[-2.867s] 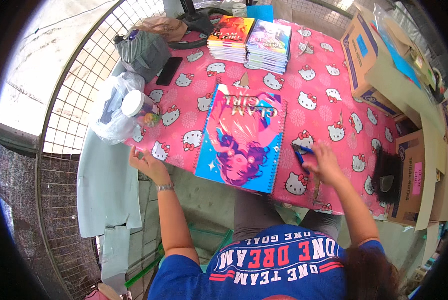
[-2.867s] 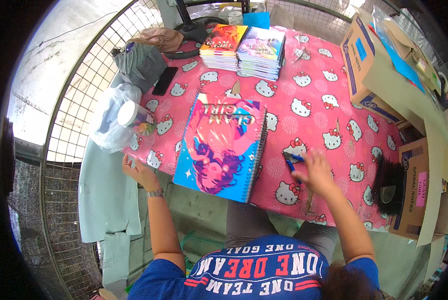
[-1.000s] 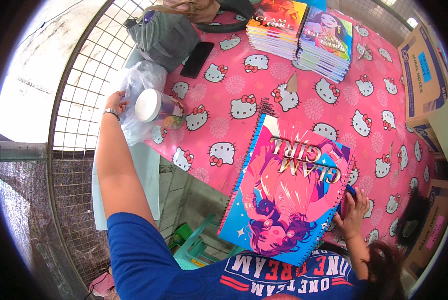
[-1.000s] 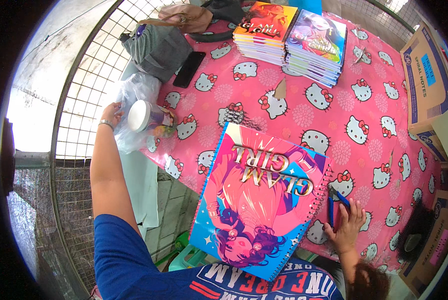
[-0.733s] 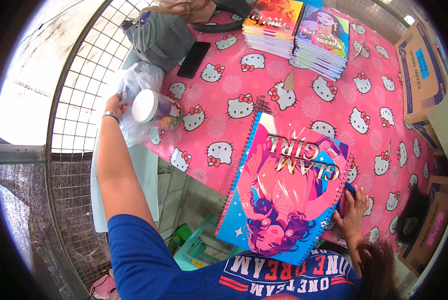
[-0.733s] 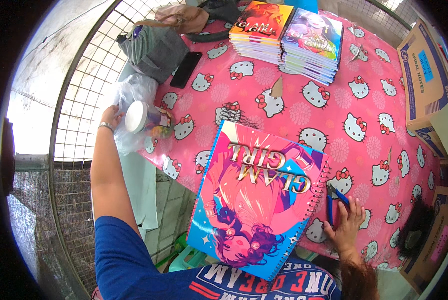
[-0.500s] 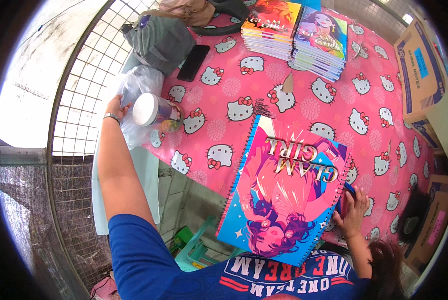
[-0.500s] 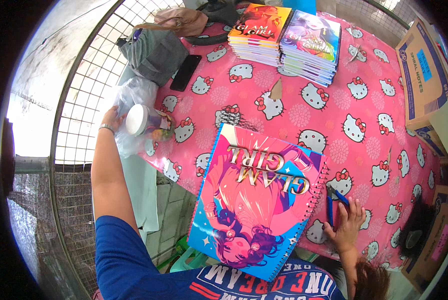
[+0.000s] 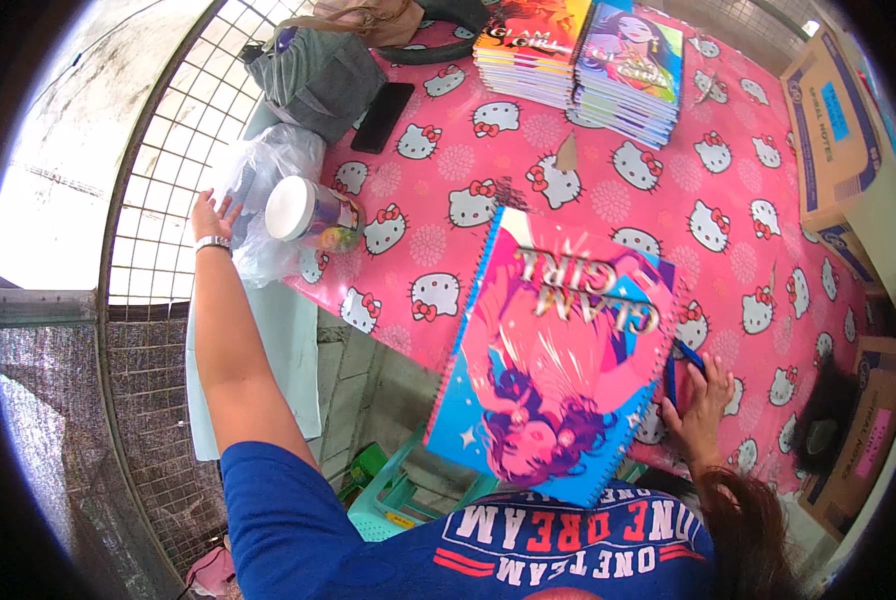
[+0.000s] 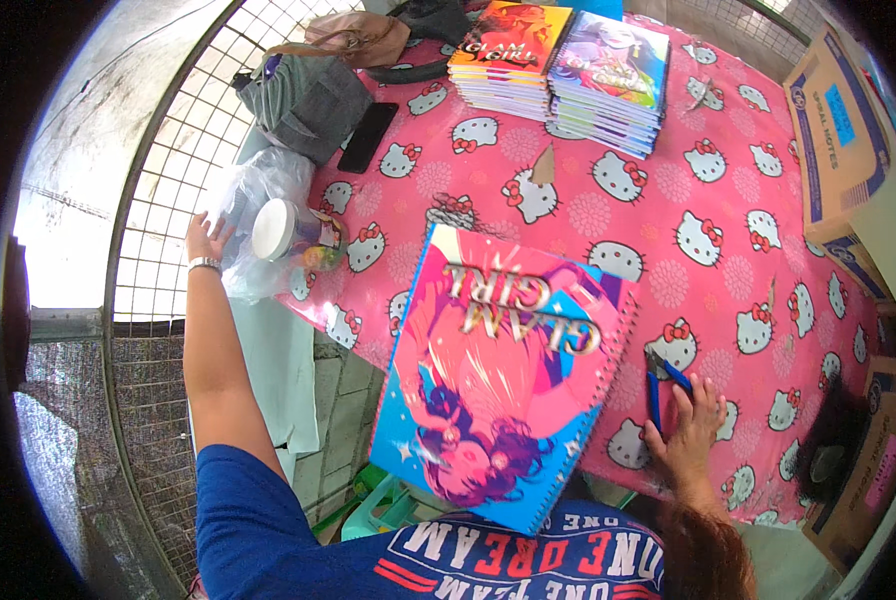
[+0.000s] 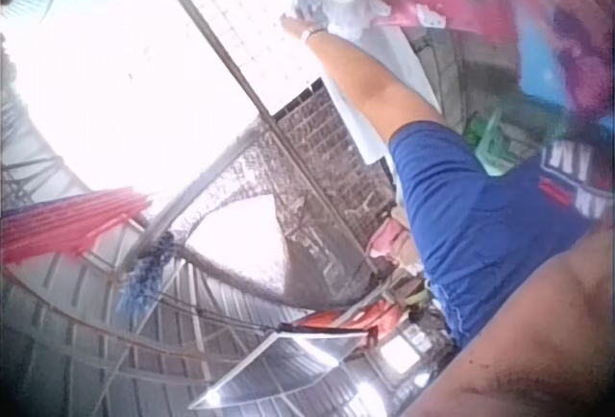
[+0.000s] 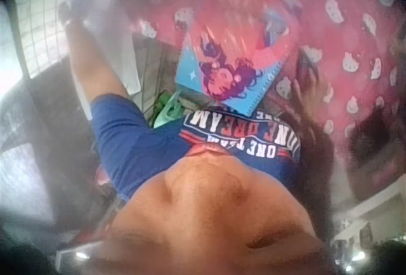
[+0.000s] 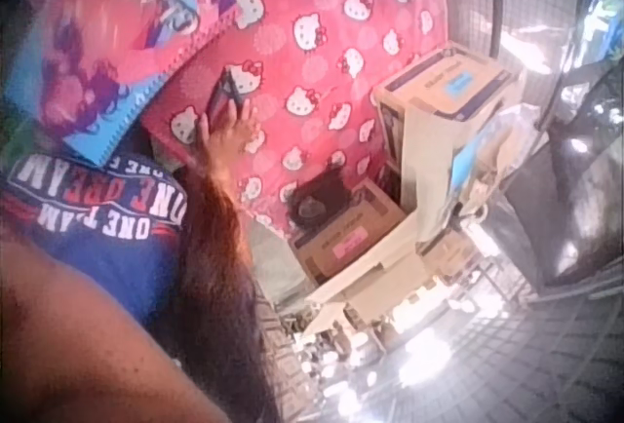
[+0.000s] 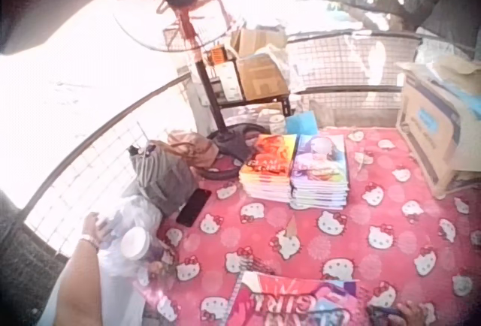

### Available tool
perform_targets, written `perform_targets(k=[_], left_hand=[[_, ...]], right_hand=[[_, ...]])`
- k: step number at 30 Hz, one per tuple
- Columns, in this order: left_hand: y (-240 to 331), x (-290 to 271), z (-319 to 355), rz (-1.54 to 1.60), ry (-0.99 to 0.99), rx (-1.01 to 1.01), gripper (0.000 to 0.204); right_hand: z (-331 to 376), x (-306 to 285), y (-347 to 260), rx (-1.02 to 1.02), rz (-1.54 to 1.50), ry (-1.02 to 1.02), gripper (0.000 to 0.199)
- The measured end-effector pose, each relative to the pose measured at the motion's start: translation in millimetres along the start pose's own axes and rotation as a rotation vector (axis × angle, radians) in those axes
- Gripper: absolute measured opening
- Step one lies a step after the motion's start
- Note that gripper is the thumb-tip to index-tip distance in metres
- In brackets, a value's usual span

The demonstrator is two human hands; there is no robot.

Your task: The person threads plastic spiral coils through the punched holes of several notebooks, winds them manually along the spine, and uses a blue tool to trim and crimp the ends of the wire.

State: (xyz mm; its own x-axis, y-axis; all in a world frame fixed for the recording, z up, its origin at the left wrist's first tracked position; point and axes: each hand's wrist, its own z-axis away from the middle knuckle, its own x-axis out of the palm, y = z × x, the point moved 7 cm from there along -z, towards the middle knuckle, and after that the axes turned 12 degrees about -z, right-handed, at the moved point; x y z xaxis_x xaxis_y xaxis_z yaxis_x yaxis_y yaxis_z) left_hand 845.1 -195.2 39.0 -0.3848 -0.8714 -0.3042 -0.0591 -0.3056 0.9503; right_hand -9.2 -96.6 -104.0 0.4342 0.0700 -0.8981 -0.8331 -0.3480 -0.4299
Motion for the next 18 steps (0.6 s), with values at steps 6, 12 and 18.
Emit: perform_targets(k=[6, 12, 18], left_hand=[[76.7, 7.3, 170.8, -0.220, -0.348, 0.402, 0.040], [118.0, -11.6, 447.2, -0.242, -0.460, 0.790, 0.021], [63.8, 14.4, 595.6, -0.662, -0.257, 1.160, 0.032]], right_hand=[[-41.1, -2.1, -24.9, 0.047, -0.053, -0.076, 0.064], [-45.2, -39.9, -23.4, -0.017, -0.554, -0.175, 0.049], [-29.1, -104.5, -124.2, -0.324, -0.818, -0.005, 0.042]])
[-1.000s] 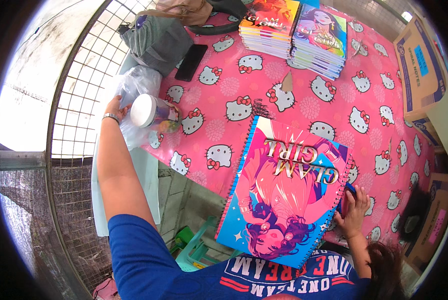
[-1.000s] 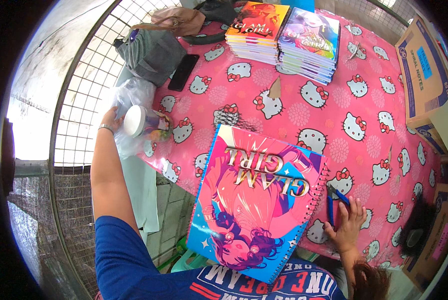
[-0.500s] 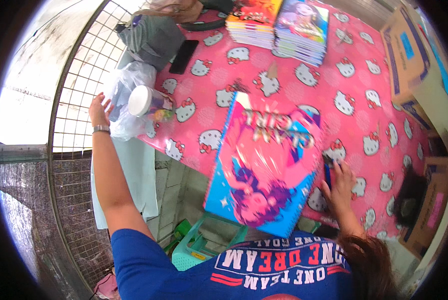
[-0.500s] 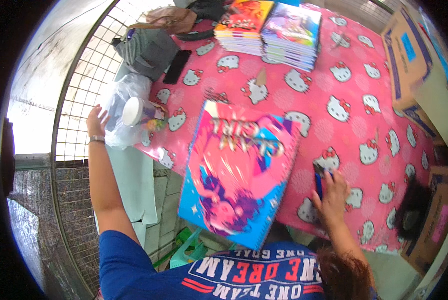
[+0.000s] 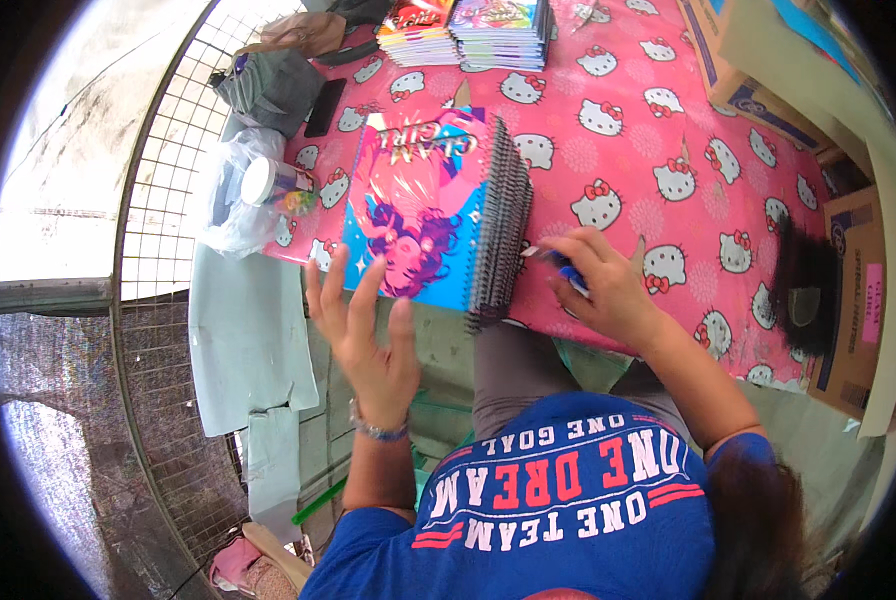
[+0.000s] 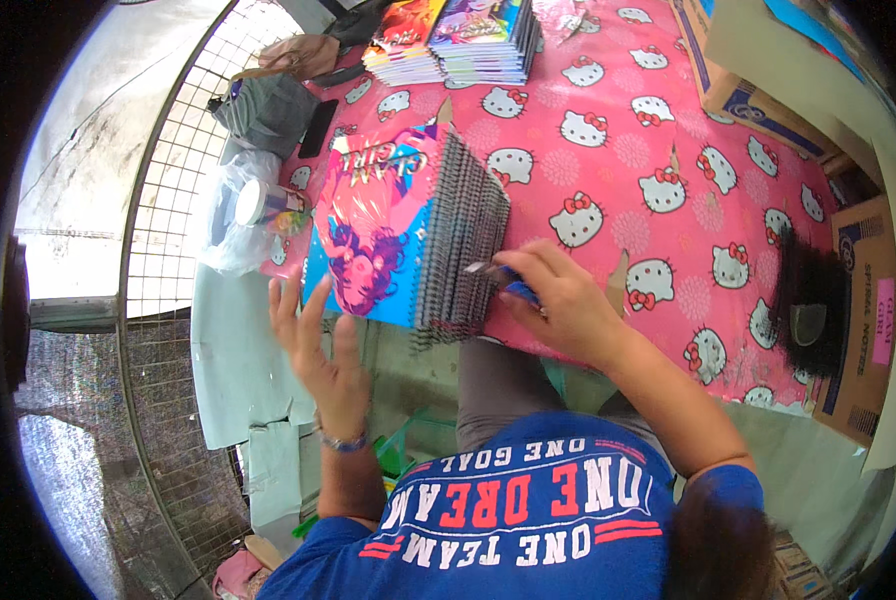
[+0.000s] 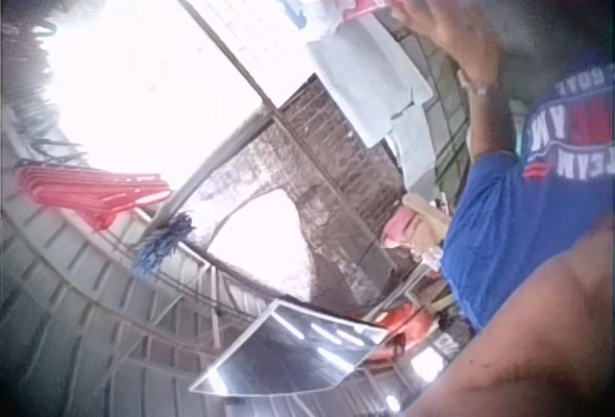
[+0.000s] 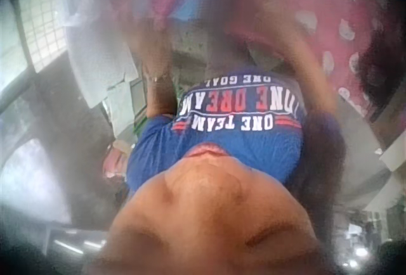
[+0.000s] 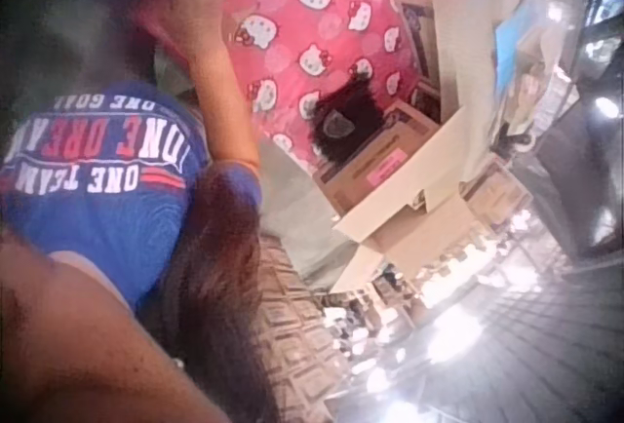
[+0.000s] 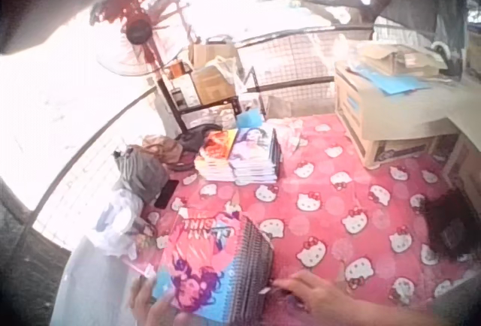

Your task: The person threads plastic spiral coils through the punched holes of several notebooks, winds them manually along the spine, and uses a blue tool to trim and crimp the ends of the wire.

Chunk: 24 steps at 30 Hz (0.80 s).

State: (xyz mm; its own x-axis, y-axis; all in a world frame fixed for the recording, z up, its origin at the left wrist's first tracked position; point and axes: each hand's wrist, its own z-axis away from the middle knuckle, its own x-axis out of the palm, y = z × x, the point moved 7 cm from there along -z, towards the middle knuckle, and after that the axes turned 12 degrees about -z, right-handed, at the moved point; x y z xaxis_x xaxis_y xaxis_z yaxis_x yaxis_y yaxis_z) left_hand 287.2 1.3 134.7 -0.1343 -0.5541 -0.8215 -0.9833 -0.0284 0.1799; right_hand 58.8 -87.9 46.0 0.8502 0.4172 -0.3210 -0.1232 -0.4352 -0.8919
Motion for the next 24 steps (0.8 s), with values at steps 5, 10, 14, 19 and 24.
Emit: perform_targets(k=[5, 10, 14, 19, 24], left_hand=[[-30.1, 52.1, 10.0, 0.108, -0.044, -0.117, 0.045], [-35.6, 51.0, 16.8, -0.045, 0.083, -0.174, 0.051], [7.9, 24.5, 39.8, 0.011, 0.165, -0.158, 0.037], [42.3, 37.9, 49.0, 0.076, -0.110, -0.255, 0.026], [39.9, 45.5, 44.1, 0.123, -0.100, -0.195, 0.019]], right_hand=[[-6.9, 2.9, -30.9, -0.255, 0.174, -0.094, 0.036], [-16.6, 5.8, -47.9, -0.422, 0.476, -0.109, 0.035], [-24.0, 2.0, -52.8, -0.501, 0.589, -0.067, 0.031], [-30.3, 11.1, -63.5, -0.586, 0.665, -0.059, 0.023], [-33.2, 19.7, -66.4, -0.597, 0.729, -0.116, 0.019]])
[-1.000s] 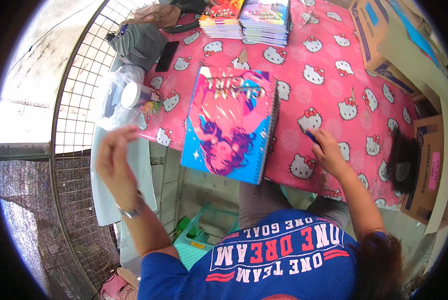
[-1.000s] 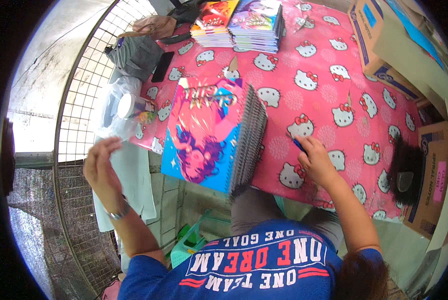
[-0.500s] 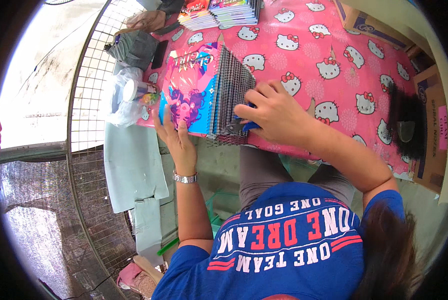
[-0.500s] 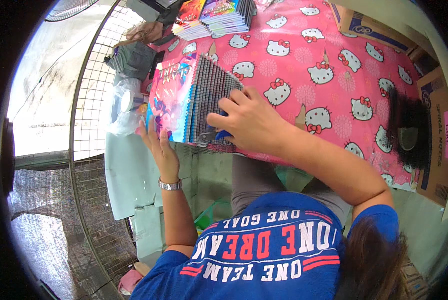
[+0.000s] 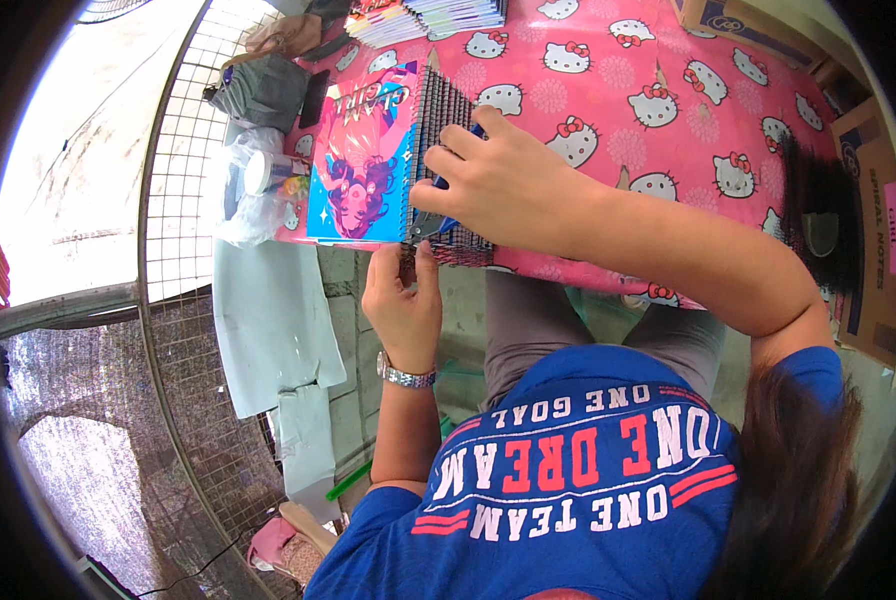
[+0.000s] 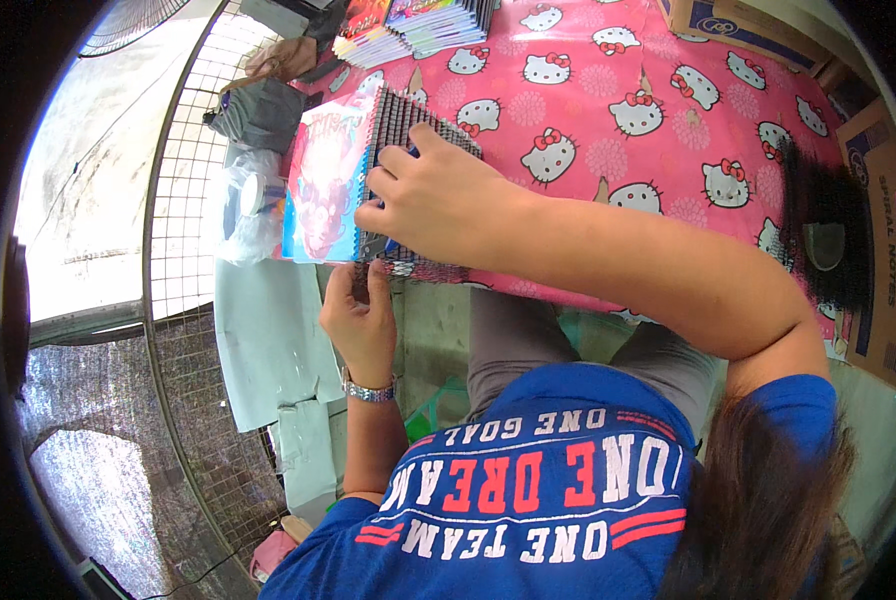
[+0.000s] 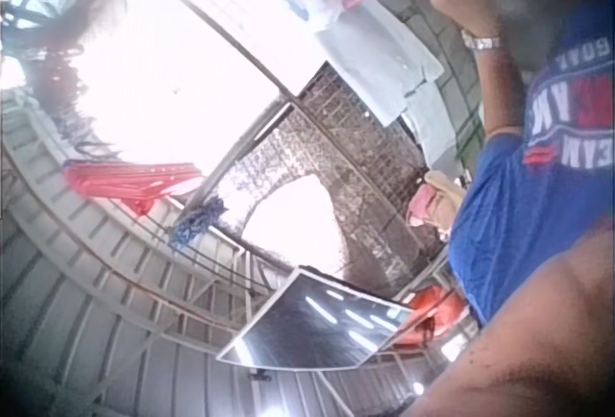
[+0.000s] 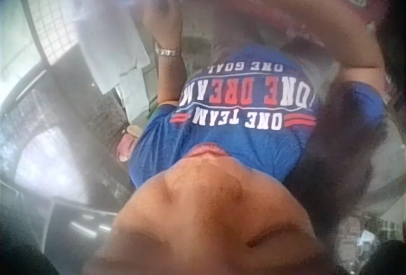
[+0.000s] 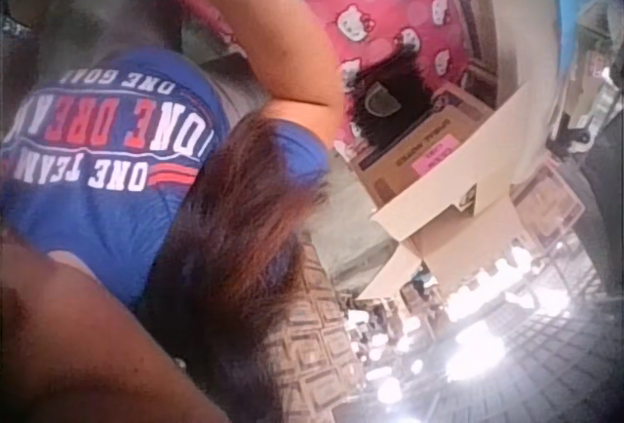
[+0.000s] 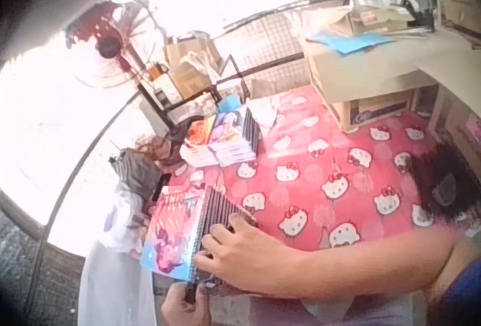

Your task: The person threads plastic spiral coils through the punched holes of several notebooks, winds them manually along the spine, and uses a blue tool to trim and crimp the ends of the wire.

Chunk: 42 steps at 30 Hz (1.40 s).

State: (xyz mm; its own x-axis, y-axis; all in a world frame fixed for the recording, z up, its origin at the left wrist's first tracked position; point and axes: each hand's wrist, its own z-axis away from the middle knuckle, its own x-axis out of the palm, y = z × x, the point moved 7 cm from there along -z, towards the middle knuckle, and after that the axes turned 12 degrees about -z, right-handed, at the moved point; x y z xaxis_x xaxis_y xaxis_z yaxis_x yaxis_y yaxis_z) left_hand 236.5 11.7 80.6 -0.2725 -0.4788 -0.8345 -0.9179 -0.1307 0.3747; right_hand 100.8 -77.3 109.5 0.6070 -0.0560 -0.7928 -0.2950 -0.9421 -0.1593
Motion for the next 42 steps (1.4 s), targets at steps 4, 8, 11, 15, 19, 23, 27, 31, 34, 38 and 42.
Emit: perform_targets(k=[4, 8, 11, 15, 19, 23, 27, 31, 34, 38, 42], left_hand=[[4.0, -4.8, -0.5, -0.033, -0.053, 0.051, 0.015], [10.2, -10.0, -4.7, -0.013, -0.049, 0.155, 0.013], [-13.3, -2.1, 2.4, 0.128, -0.103, 0.033, 0.025], [-20.7, 2.9, 11.9, 0.349, -0.193, -0.204, 0.017], [-23.3, 2.2, 12.1, 0.260, -0.131, -0.138, 0.017], [-18.9, 0.8, 9.4, 0.157, -0.063, -0.059, 0.013], [-28.9, 10.2, 16.2, 0.652, -0.210, -0.381, 0.016], [-30.0, 28.6, 23.2, 1.188, -0.315, -0.642, 0.018], [-25.5, 31.4, 22.8, 1.195, -0.356, -0.618, 0.015], [-27.7, 35.0, 19.9, 1.057, -0.357, -0.596, 0.016], [-25.9, 32.7, 19.7, 1.065, -0.337, -0.597, 0.014]], right_hand=[[-6.8, 5.0, 0.0, 0.057, -0.039, -0.125, 0.012], [-5.2, 12.8, 2.1, 0.169, -0.073, -0.292, 0.012], [1.4, 8.8, 1.7, 0.097, -0.049, -0.134, 0.011], [18.6, -0.1, 11.4, 0.062, -0.006, 0.045, 0.009], [11.7, 5.7, 4.7, 0.028, 0.021, 0.035, 0.007], [5.4, 18.3, 3.7, 0.110, -0.065, -0.176, 0.007], [14.8, 16.2, 8.4, 0.121, -0.142, -0.055, 0.008], [22.8, 8.2, 11.2, 0.013, 0.008, 0.104, 0.005], [14.6, 16.4, 3.1, 0.024, 0.029, -0.021, 0.008], [10.1, 25.3, -0.4, 0.088, 0.037, -0.210, 0.009], [18.4, 5.5, 6.1, 0.020, 0.030, 0.037, 0.006]])
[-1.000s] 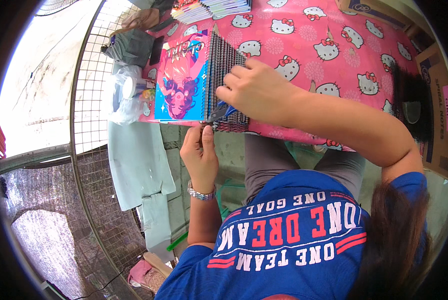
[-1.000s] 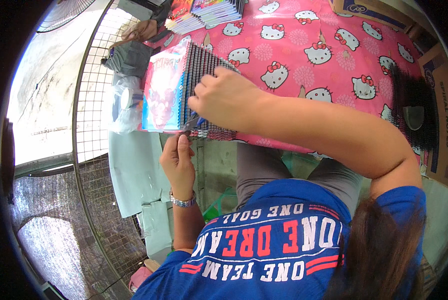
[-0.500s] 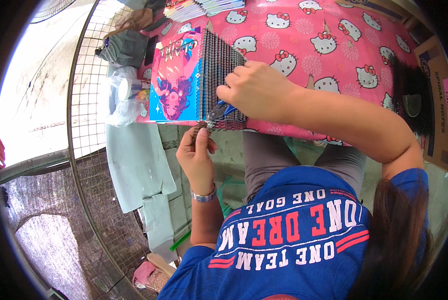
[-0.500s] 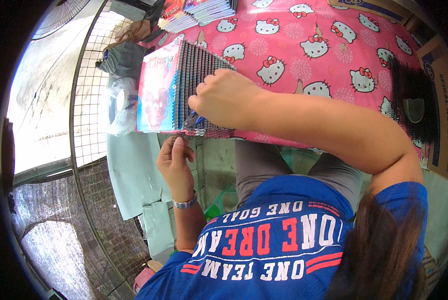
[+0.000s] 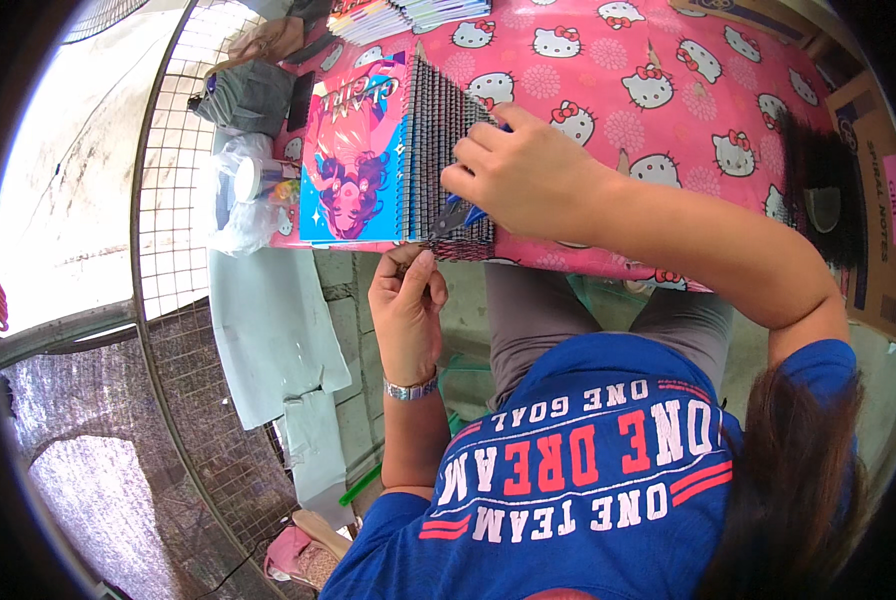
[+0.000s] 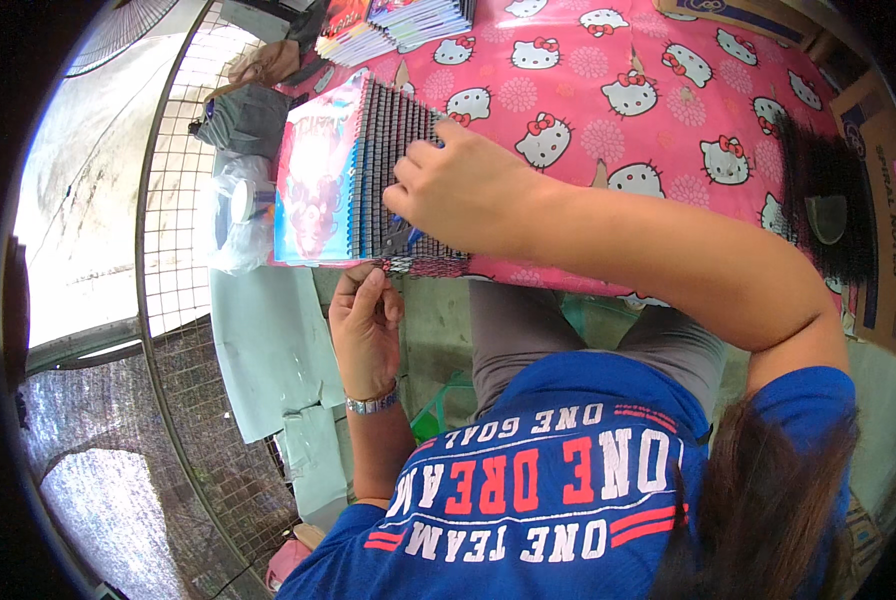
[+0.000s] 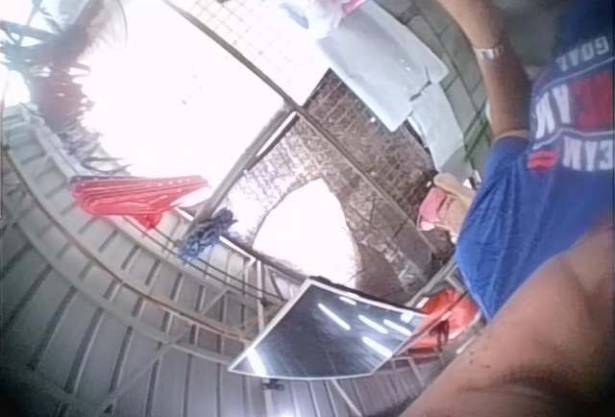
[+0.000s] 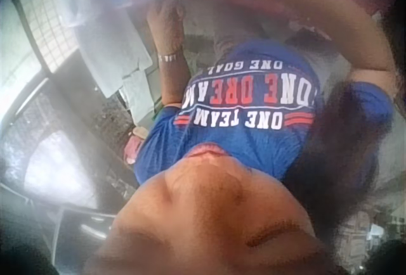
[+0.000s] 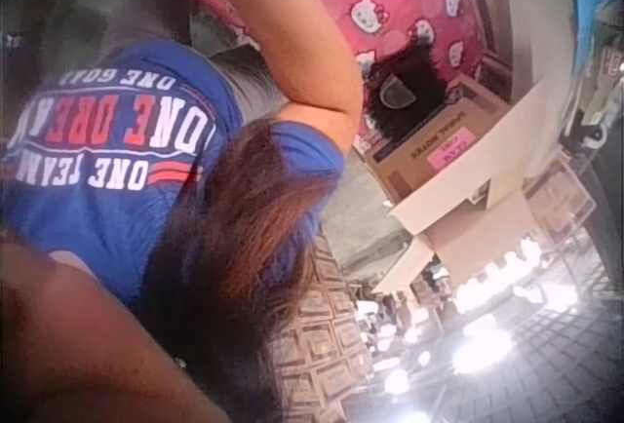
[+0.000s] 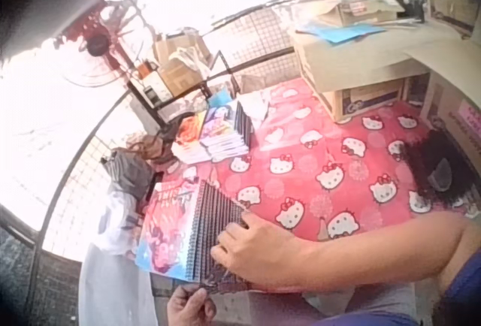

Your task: The person threads plastic spiral coils through the punched holes of several notebooks, winds them manually along the spine, and uses a blue tool to trim and crimp the ends of the wire.

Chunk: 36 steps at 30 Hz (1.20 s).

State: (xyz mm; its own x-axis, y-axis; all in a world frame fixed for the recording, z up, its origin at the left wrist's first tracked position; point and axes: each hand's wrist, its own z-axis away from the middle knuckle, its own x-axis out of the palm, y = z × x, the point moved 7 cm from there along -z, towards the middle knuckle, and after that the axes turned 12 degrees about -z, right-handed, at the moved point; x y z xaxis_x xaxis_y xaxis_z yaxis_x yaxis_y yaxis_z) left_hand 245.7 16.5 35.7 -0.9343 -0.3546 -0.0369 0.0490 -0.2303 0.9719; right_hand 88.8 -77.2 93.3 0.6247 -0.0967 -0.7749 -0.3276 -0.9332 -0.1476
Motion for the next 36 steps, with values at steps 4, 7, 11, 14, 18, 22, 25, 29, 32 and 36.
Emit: perform_targets(k=[4, 7, 11, 14, 18, 22, 25, 29, 32, 36], left_hand=[[-1.4, 0.9, -0.8, -0.015, -0.011, 0.015, 0.014], [-3.1, -1.2, -2.9, -0.040, -0.012, 0.026, 0.012], [-4.2, -4.4, -0.9, 0.005, -0.019, -0.005, 0.009], [-6.6, -1.6, -2.5, 0.079, -0.030, -0.031, 0.008], [-10.6, -1.1, -8.7, -0.011, 0.001, 0.001, 0.011], [-4.5, -2.2, -8.9, -0.233, 0.064, 0.102, 0.009], [-6.4, -4.9, -6.8, -0.216, 0.073, 0.105, 0.007], [-18.6, -5.9, -8.9, 0.081, -0.008, -0.002, 0.007], [-21.8, -4.7, -11.5, 0.012, -0.008, -0.007, 0.007], [-19.9, -0.9, -11.8, -0.149, 0.055, 0.010, 0.006]], right_hand=[[-4.2, 8.7, -2.2, -0.007, 0.029, -0.013, 0.005], [-10.8, 18.5, -5.5, 0.056, 0.022, -0.219, 0.006], [-4.3, 22.6, 4.1, 0.105, -0.086, -0.245, 0.006], [2.9, 14.3, 14.8, 0.008, -0.029, -0.034, 0.007], [-2.0, 15.4, 4.7, -0.071, 0.028, 0.020, 0.008], [-6.9, 32.6, 5.3, 0.095, -0.002, -0.357, 0.009], [0.6, 28.1, 11.8, 0.105, -0.041, -0.283, 0.008], [10.0, 19.4, 13.3, -0.026, 0.027, 0.015, 0.007], [3.9, 26.2, 5.5, -0.030, 0.077, -0.063, 0.007], [0.1, 32.1, 7.2, 0.060, 0.060, -0.267, 0.007]])
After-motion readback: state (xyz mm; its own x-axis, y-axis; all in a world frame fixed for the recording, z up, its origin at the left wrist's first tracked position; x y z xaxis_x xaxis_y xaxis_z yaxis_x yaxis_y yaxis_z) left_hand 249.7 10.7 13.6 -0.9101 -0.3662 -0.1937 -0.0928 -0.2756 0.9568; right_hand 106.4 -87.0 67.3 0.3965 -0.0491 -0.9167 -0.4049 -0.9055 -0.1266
